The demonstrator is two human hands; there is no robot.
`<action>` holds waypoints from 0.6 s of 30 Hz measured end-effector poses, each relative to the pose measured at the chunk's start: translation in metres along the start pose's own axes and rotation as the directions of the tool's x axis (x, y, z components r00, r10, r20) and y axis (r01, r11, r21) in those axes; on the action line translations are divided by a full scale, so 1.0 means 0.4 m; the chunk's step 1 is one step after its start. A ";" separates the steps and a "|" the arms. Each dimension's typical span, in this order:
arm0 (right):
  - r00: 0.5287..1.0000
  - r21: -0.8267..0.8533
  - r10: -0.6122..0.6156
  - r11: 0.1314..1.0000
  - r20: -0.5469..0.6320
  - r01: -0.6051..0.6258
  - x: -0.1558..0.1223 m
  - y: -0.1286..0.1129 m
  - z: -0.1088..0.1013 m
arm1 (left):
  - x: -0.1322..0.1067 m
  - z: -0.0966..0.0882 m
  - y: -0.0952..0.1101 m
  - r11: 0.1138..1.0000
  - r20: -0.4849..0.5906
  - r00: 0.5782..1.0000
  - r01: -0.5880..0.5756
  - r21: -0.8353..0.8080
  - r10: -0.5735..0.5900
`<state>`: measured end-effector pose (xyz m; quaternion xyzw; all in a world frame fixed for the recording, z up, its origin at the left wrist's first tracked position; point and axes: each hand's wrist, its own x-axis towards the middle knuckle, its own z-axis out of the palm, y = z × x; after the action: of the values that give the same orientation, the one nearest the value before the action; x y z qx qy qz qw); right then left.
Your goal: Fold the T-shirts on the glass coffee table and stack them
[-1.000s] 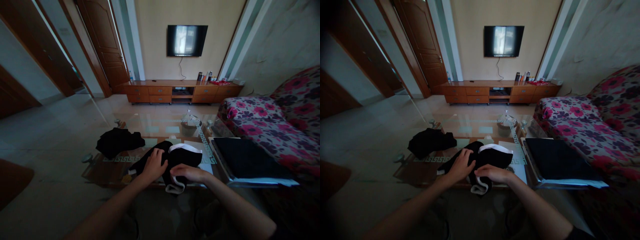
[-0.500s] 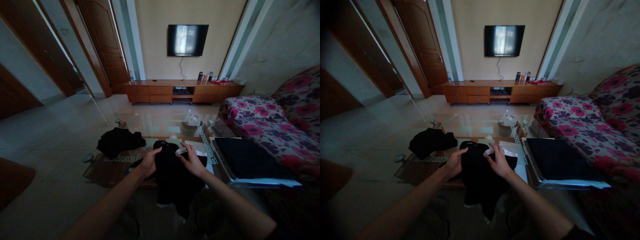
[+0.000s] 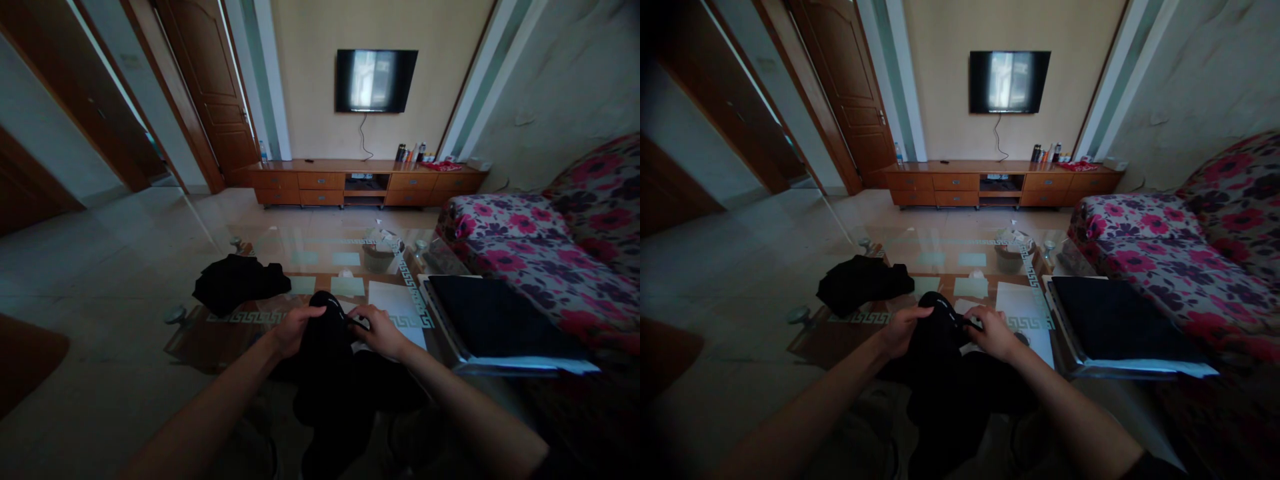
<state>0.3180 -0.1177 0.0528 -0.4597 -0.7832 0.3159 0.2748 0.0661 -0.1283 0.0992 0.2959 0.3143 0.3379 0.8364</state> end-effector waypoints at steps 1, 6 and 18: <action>1.000 0.033 -0.022 0.999 -0.013 0.023 0.000 -0.004 0.000 | -0.006 0.003 0.004 0.999 -0.002 1.000 -0.030 0.018 0.030; 0.989 0.258 -0.027 0.964 -0.142 0.064 -0.004 -0.033 -0.019 | -0.053 0.015 0.036 0.984 -0.032 0.987 -0.153 0.093 0.157; 0.948 0.100 -0.105 0.985 -0.301 0.141 -0.127 -0.174 -0.054 | -0.202 0.151 0.119 0.914 0.049 0.951 -0.308 0.264 0.306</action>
<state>0.3172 -0.1844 0.1117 -0.4343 -0.7402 0.2726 0.4350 0.0456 -0.1777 0.1971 0.4530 0.3039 0.4184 0.7262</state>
